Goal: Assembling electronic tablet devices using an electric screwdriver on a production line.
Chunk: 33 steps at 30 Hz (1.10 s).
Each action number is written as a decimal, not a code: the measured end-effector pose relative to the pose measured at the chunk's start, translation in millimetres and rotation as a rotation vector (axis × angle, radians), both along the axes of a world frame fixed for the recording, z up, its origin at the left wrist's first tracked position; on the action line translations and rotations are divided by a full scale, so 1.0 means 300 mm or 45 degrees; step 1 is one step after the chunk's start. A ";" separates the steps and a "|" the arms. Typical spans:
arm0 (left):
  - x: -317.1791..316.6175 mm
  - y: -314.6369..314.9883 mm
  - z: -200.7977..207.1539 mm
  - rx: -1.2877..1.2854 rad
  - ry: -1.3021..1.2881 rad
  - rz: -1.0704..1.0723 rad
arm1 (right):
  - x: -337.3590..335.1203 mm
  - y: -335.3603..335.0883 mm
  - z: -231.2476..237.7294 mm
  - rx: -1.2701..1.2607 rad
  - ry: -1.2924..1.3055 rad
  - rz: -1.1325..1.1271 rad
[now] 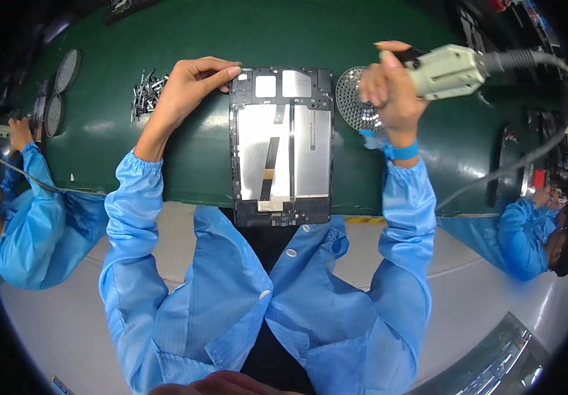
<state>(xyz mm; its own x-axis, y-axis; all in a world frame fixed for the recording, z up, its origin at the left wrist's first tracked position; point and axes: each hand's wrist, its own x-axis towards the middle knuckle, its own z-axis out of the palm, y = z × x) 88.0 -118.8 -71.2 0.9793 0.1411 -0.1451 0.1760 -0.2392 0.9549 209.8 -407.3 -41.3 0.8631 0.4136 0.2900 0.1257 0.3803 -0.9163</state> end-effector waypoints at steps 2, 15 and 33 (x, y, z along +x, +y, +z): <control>0.001 0.000 0.005 -0.016 -0.012 -0.010 | -0.028 0.103 0.028 -0.028 -0.017 0.071; 0.009 0.048 -0.063 -0.387 -0.063 -0.121 | -0.117 0.519 0.072 0.077 0.021 0.387; 0.031 0.059 -0.124 -0.382 -0.049 -0.118 | -0.087 0.553 -0.033 0.080 0.075 0.387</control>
